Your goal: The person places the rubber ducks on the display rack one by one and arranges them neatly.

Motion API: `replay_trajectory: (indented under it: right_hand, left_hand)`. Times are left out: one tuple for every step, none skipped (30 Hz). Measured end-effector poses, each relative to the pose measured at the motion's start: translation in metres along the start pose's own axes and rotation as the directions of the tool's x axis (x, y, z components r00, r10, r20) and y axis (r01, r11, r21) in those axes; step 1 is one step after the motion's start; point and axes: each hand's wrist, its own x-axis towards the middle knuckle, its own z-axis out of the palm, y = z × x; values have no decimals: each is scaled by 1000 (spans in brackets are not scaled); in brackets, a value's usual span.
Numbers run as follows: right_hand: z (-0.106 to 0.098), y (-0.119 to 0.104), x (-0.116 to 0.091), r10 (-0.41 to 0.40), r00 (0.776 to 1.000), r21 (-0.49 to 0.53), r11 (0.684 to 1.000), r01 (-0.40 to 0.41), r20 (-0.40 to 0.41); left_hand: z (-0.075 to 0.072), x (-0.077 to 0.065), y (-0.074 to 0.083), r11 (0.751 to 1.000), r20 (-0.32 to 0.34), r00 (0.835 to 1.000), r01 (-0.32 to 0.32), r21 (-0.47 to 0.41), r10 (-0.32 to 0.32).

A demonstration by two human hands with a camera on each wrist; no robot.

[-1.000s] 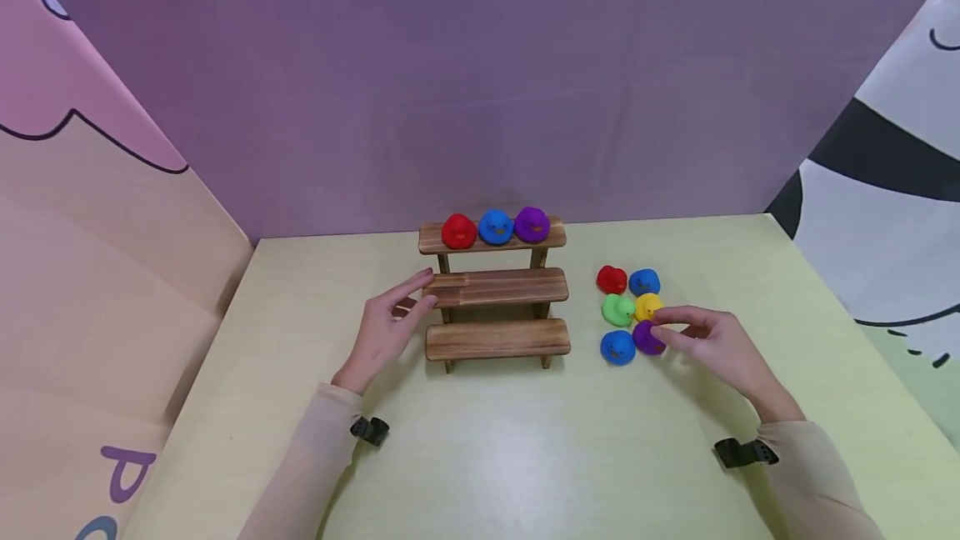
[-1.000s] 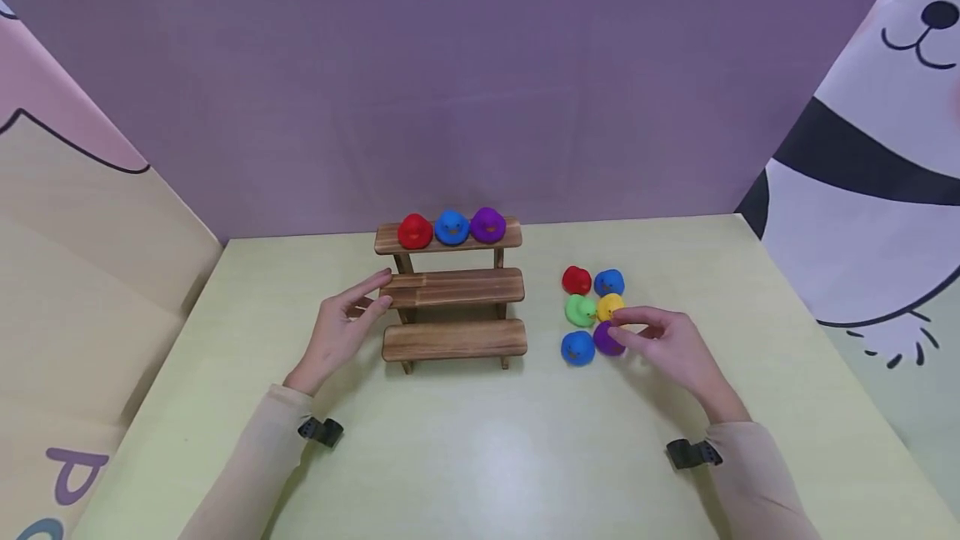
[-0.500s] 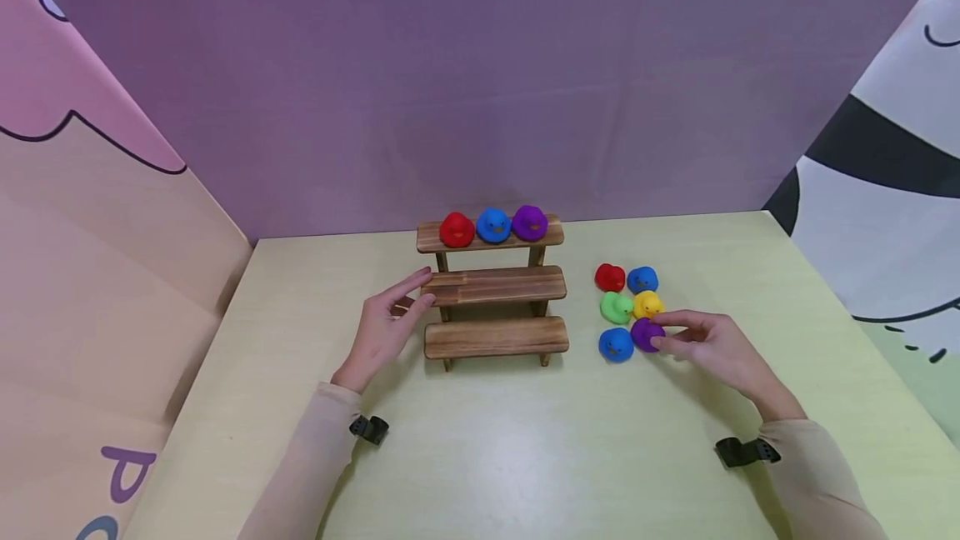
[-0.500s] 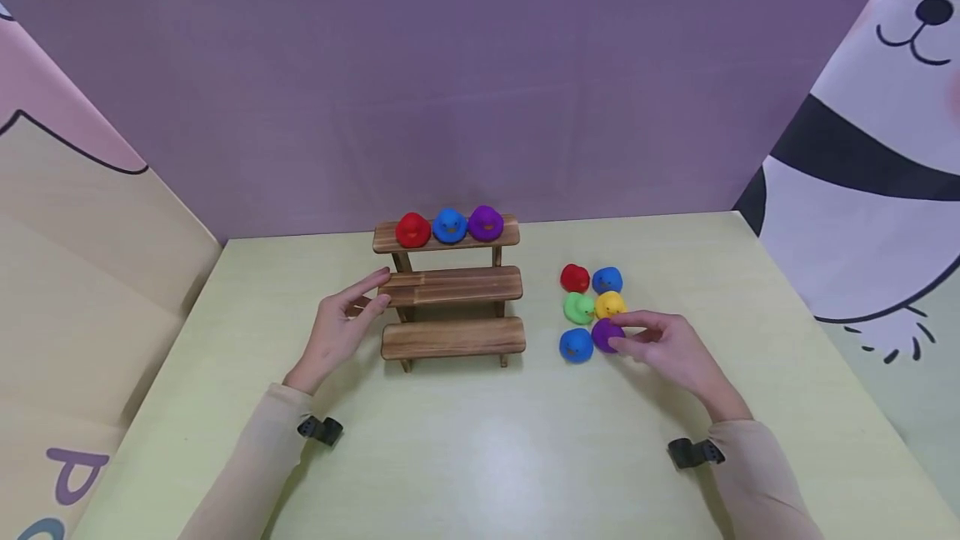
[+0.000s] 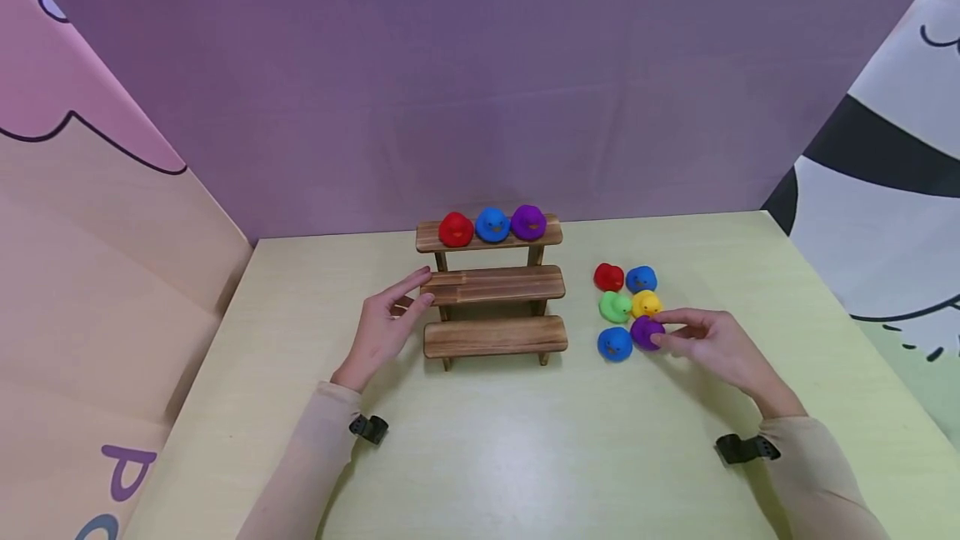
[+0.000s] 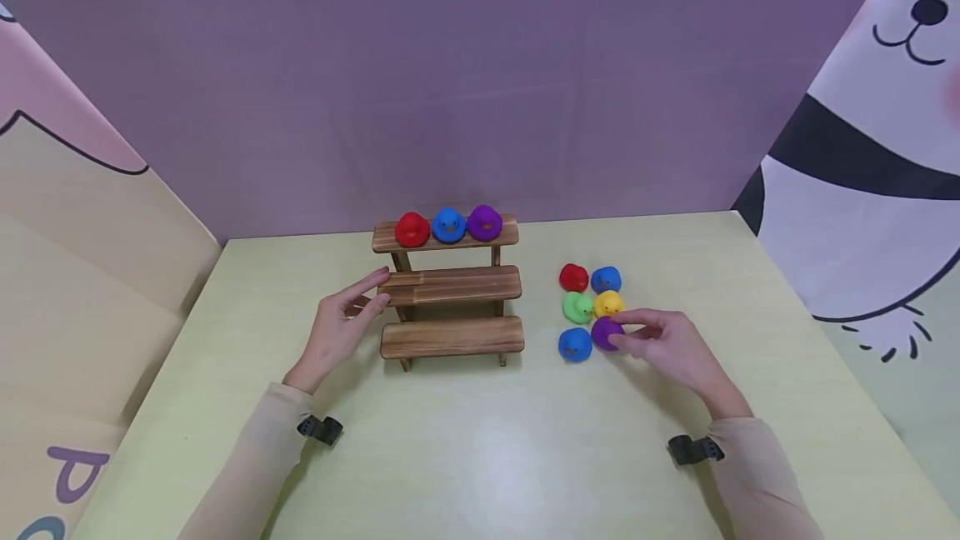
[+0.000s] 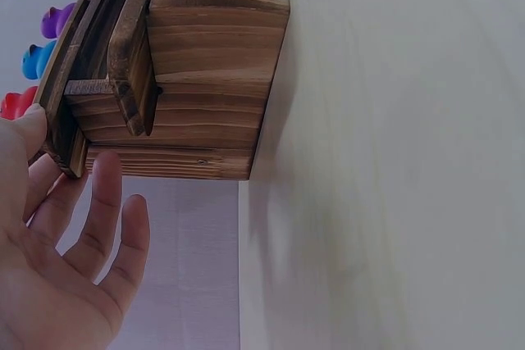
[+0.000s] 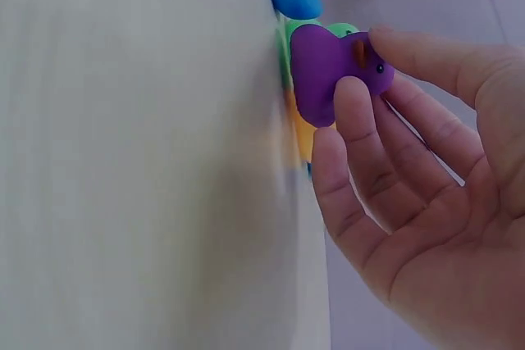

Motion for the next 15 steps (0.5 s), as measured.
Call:
replay_trajectory:
  right_hand:
    - [-1, -1, 0, -2, 1000, -5, 1000, 2, -3]
    - [-1, -3, 1, -8, 1000, -8, 1000, 8, -4]
    - [-2, -4, 1, -10, 1000, -13, 1000, 10, -6]
    - [-3, -6, 2, -12, 1000, -17, 1000, 12, -5]
    - [-4, -9, 2, -16, 1000, -19, 1000, 16, -5]
    - [-5, -10, 2, -23, 1000, -24, 999, 23, -5]
    - [-6, -12, 2, -26, 1000, -29, 999, 26, -4]
    - [-7, -15, 3, -30, 1000, -35, 999, 30, -5]
    - [-8, -17, 3, -30, 1000, -41, 999, 30, -8]
    - [-9, -18, 3, -34, 999, -46, 998, 34, -9]
    - [-10, -20, 4, -37, 999, -50, 998, 37, -12]
    - [-11, -22, 4, -41, 999, -53, 998, 40, -14]
    - [-12, -24, 4, -39, 999, -54, 998, 38, -17]
    - [-12, -26, 5, -42, 999, -56, 998, 41, -20]
    - [-13, -28, 5, -47, 999, -53, 998, 46, -21]
  left_hand:
    - [0, 0, 0, 1000, -2, 1000, 0, -1, 0]
    - [0, 0, 0, 1000, -3, 1000, 2, -3, -2]
    - [0, 0, 0, 1000, -4, 1000, 1, -3, -1]
    - [0, 0, 0, 1000, -4, 1000, 1, -4, -1]
    - [0, 0, 0, 1000, -4, 1000, 1, -5, -1]
    - [0, 0, 0, 1000, -4, 1000, 1, -5, -1]
    - [0, 0, -1, 1000, -4, 1000, 0, -5, 0]
    - [0, 0, -1, 1000, -3, 1000, -1, -5, 1]
    - [0, 0, -1, 1000, -3, 1000, -2, -4, 2]
    - [0, 0, -1, 1000, -2, 1000, -3, -5, 3]
    - [0, 0, -1, 1000, -2, 1000, -4, -5, 4]
    - [1, 0, -1, 1000, -2, 1000, -4, -5, 4]
    - [1, 0, -1, 1000, -2, 1000, -5, -5, 5]
    - [1, 0, -1, 1000, -1, 1000, -5, -5, 5]
    - [1, 0, -1, 1000, -1, 1000, -4, -4, 4]
